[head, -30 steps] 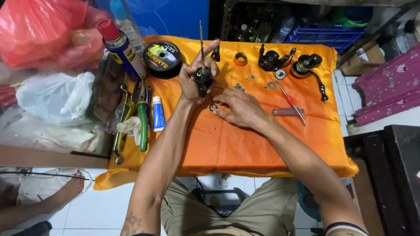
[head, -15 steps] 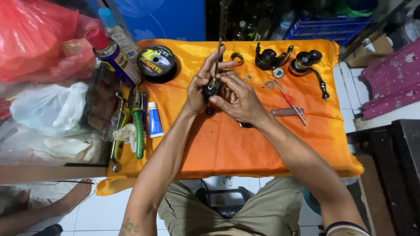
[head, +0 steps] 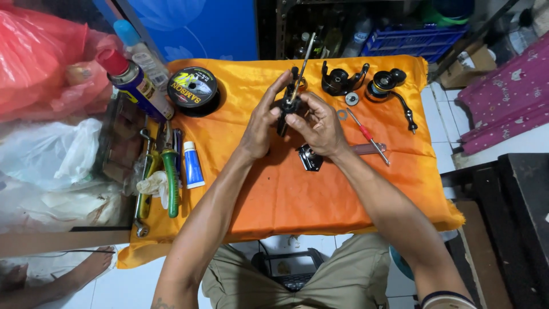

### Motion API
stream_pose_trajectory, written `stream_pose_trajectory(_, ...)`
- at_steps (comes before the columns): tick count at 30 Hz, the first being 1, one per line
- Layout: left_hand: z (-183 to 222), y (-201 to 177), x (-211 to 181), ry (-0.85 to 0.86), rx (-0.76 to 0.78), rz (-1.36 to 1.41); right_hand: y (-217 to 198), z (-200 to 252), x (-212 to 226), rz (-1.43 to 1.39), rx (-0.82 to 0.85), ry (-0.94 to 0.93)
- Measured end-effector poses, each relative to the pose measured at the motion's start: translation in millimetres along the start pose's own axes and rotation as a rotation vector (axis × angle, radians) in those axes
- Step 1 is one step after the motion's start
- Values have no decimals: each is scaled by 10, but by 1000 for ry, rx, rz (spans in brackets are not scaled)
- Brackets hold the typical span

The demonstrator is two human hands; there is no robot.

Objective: The person is disassembling a fishing reel, adjusting the internal gears and handle, and then reassembling it using a screwdriver.

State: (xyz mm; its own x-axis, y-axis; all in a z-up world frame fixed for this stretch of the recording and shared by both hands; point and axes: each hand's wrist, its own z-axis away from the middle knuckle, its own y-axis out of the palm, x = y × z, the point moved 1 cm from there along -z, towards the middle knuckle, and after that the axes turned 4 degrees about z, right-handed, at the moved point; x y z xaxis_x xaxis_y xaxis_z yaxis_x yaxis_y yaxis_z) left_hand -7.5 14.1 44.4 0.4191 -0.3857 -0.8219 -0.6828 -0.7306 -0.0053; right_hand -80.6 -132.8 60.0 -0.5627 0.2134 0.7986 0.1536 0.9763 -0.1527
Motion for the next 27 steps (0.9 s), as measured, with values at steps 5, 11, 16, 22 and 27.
stream_pose_trajectory(5,6,78,-154,46,-53,-225,-95,19,-296,-42,-79,94)
stream_pose_trajectory(11,18,123,-47,-25,-72,-51,-97,-29,-289,-43,-155,148)
stream_pose_trajectory(16,87,67,357,-172,-97,273,-148,-41,-275,-12,-165,160)
stream_pose_trajectory(22,78,66,390,-228,-108,354,-248,-14,-301,272,-89,116)
stream_pose_trajectory(27,21,238,85,-318,-197,543,-251,-42,-44,596,-132,22)
